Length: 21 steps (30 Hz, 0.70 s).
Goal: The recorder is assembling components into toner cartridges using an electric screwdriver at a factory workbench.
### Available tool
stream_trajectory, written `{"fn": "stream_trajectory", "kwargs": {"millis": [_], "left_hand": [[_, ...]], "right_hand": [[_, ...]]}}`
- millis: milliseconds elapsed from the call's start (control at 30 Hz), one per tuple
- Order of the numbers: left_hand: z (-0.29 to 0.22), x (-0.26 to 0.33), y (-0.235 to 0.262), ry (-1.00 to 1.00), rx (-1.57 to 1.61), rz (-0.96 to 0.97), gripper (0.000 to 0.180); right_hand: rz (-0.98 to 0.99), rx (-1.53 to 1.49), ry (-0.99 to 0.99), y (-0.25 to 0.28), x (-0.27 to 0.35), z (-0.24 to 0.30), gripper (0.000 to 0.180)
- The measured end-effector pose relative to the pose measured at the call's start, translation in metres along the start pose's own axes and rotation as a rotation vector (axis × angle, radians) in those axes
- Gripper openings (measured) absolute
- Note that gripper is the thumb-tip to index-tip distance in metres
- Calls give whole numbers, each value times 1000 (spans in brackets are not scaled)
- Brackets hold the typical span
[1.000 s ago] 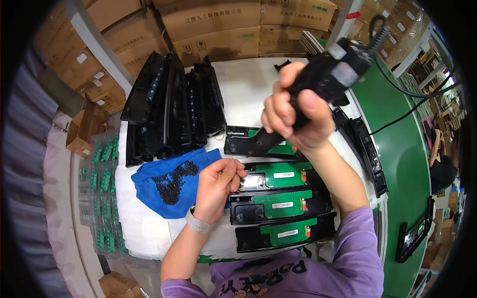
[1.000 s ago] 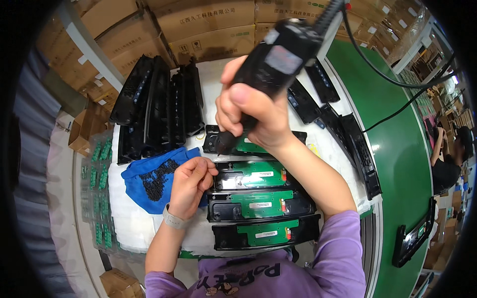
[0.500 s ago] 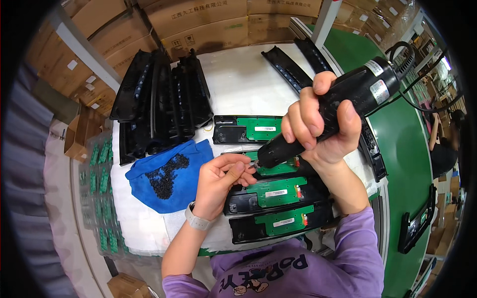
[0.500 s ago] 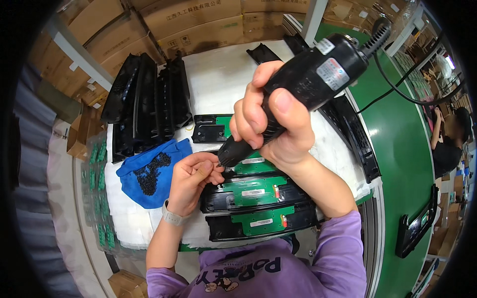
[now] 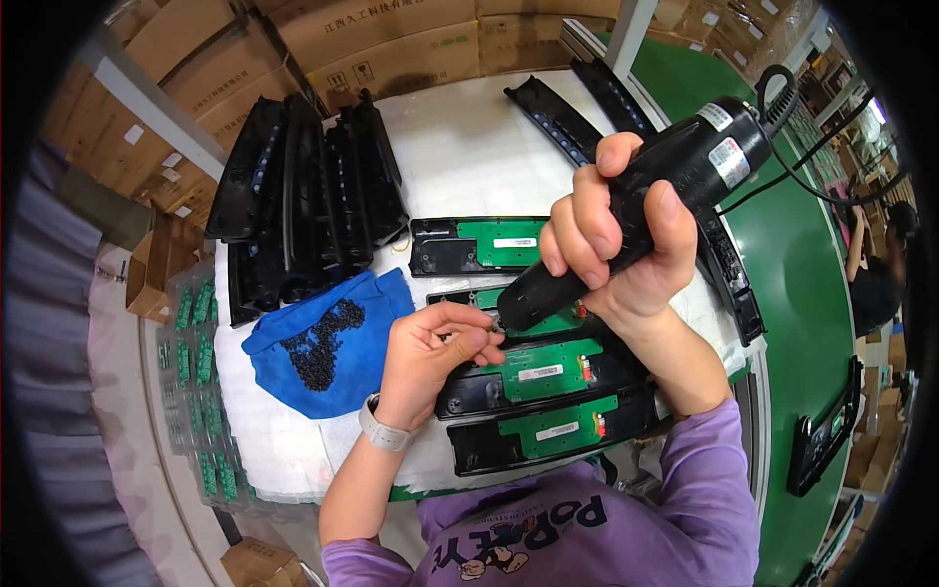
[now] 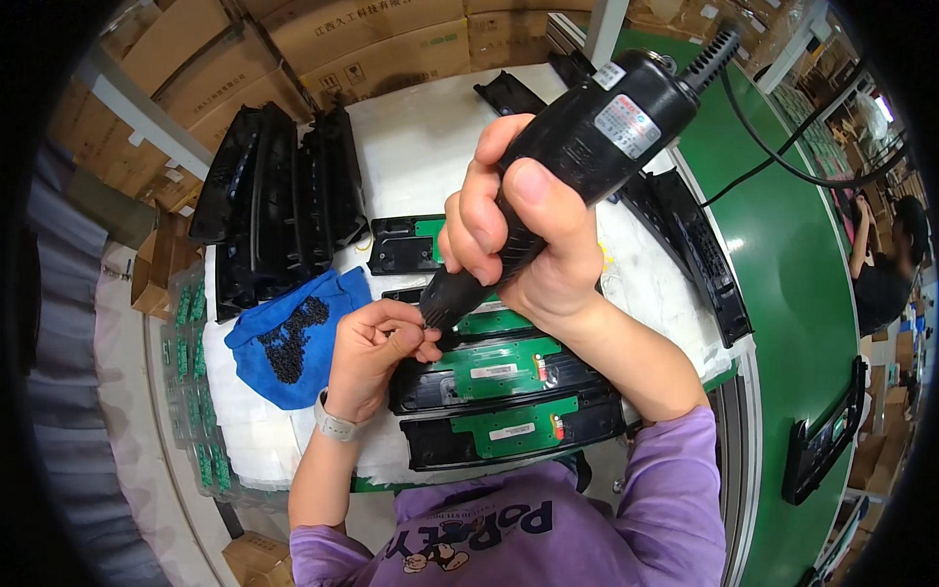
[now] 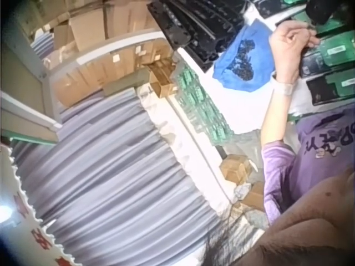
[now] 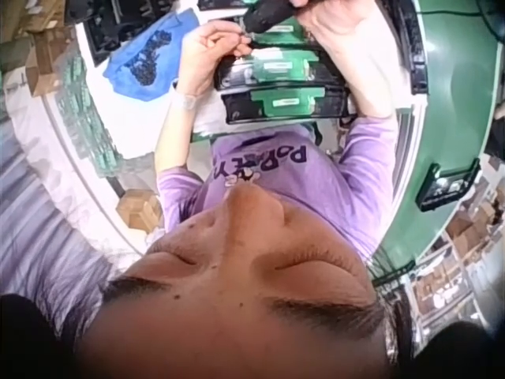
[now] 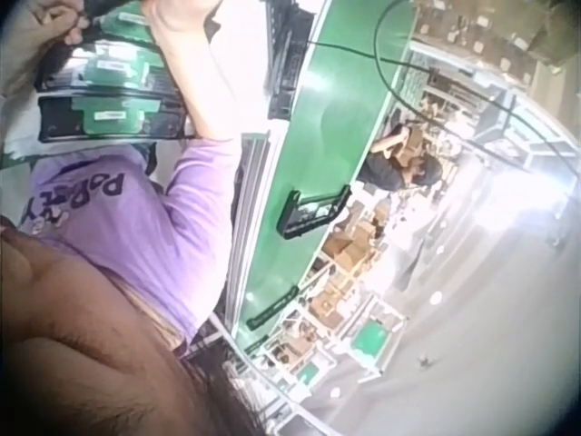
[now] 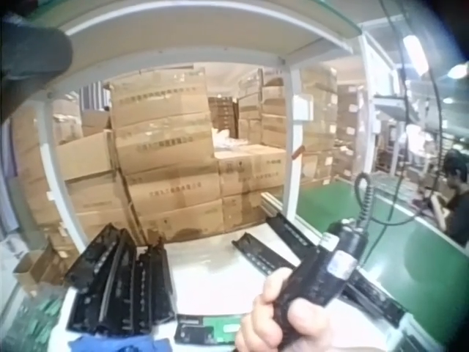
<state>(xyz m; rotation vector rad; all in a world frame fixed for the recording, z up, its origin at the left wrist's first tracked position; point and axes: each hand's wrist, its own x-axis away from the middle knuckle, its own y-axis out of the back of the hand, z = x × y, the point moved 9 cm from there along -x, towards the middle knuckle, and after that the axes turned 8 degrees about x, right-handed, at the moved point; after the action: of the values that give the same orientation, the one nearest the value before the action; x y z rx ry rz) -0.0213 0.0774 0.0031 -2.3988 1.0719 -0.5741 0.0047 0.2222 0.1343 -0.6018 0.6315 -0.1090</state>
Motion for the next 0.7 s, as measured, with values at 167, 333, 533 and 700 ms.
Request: {"fn": "stream_trajectory", "kwargs": {"millis": [167, 333, 533, 700], "left_hand": [[-2, 0, 1, -54, -100, -30, 13], [3, 2, 0, 8, 36, -13, 14], [7, 0, 2, 32, 34, -18, 15], [9, 1, 1, 16, 69, -5, 16]], "right_hand": [[-45, 96, -60, 3, 5, -5, 35], [-162, 15, -16, 9, 6, 0, 28], [-91, 39, 32, 4, 7, 3, 28], [-93, 22, 32, 4, 7, 2, 29]]}}
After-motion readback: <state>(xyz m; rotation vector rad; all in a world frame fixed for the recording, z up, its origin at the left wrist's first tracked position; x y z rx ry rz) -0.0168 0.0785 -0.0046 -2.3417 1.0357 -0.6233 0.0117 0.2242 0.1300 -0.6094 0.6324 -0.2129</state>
